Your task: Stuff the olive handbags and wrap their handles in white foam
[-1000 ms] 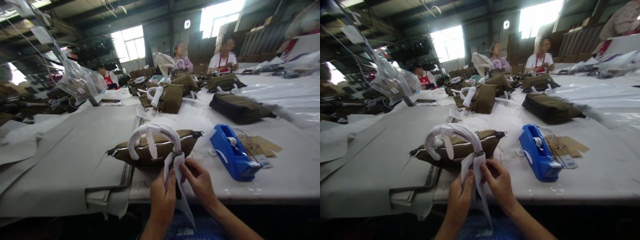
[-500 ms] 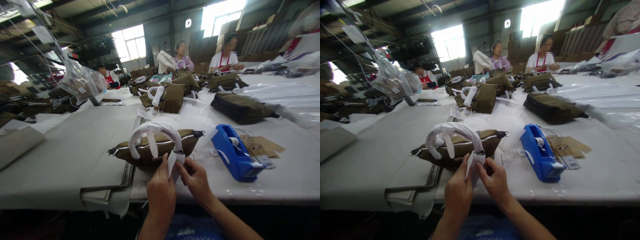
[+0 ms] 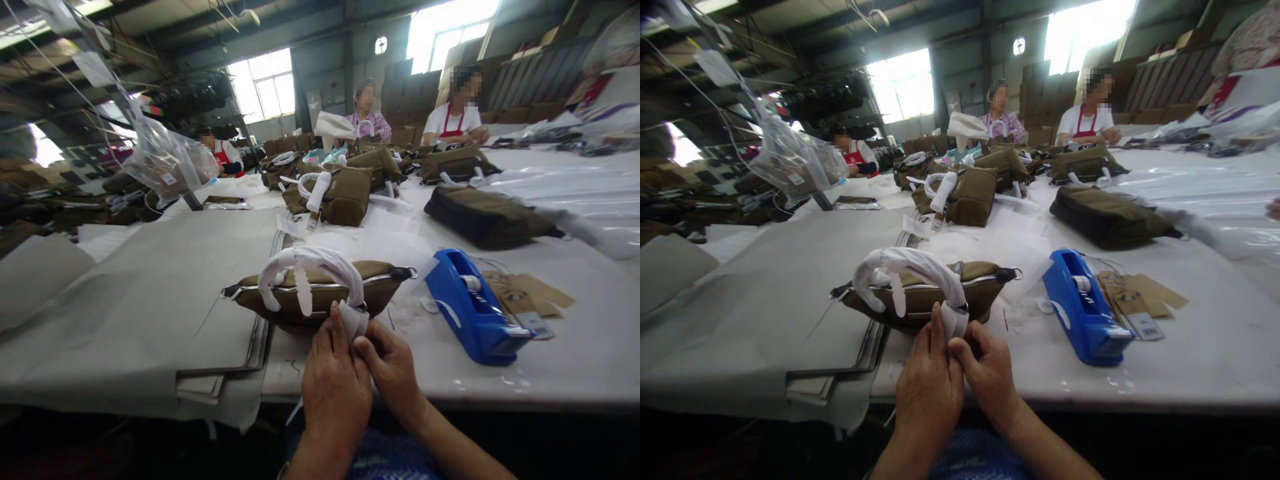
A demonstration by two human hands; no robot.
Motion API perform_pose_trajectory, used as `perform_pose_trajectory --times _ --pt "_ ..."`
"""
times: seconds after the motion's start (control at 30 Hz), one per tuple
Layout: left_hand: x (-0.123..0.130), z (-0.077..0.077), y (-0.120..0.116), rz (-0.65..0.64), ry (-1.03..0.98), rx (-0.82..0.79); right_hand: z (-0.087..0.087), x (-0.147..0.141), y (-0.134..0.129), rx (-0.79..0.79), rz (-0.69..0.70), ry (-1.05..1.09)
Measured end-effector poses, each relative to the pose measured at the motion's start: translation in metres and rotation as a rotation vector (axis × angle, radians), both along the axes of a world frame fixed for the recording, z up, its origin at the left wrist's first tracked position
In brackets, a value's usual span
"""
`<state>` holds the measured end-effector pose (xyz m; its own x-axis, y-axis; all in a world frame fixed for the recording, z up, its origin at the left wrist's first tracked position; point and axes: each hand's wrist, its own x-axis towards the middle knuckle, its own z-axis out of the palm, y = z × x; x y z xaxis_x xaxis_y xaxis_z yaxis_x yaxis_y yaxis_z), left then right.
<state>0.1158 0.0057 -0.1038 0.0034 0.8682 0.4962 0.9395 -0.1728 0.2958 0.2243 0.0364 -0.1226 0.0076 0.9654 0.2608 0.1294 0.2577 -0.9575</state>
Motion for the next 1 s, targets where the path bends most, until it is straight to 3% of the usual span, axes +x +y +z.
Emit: perform_pose_trajectory --times 0.1,0.17,0.27,0.37,0.47,0.6,0.8,0.9,1.0 --pt "-0.002 -0.002 -0.005 -0.013 -0.053 -0.030 0.005 0.001 0.001 -0.001 0.031 -0.026" --pt "-0.007 0.003 -0.008 -0.077 -0.194 -0.087 0.008 0.002 0.003 -0.036 0.047 -0.005" --pt "-0.022 0.019 -0.009 -0.218 -0.606 -0.277 0.012 0.006 0.006 -0.121 0.124 0.097" --pt "-0.038 0.033 -0.002 -0.255 -1.048 -0.508 0.017 0.010 0.009 -0.227 0.256 0.255" --pt "-0.041 0.035 0.007 -0.322 -1.260 -0.686 0.019 0.012 0.012 -0.247 0.306 0.308" --pt "-0.032 0.026 0.014 -0.318 -1.340 -0.671 0.017 0.012 0.013 -0.231 0.308 0.295" --pt "-0.024 0.016 0.018 -0.188 -1.164 -0.562 0.024 0.021 0.009 -0.136 0.240 0.075" --pt "-0.026 0.014 0.021 -0.146 -1.130 -0.560 0.032 0.056 0.006 0.096 0.018 -0.249" --pt "-0.028 0.012 0.025 -0.132 -1.099 -0.574 0.028 0.117 0.005 0.306 -0.450 -0.549"
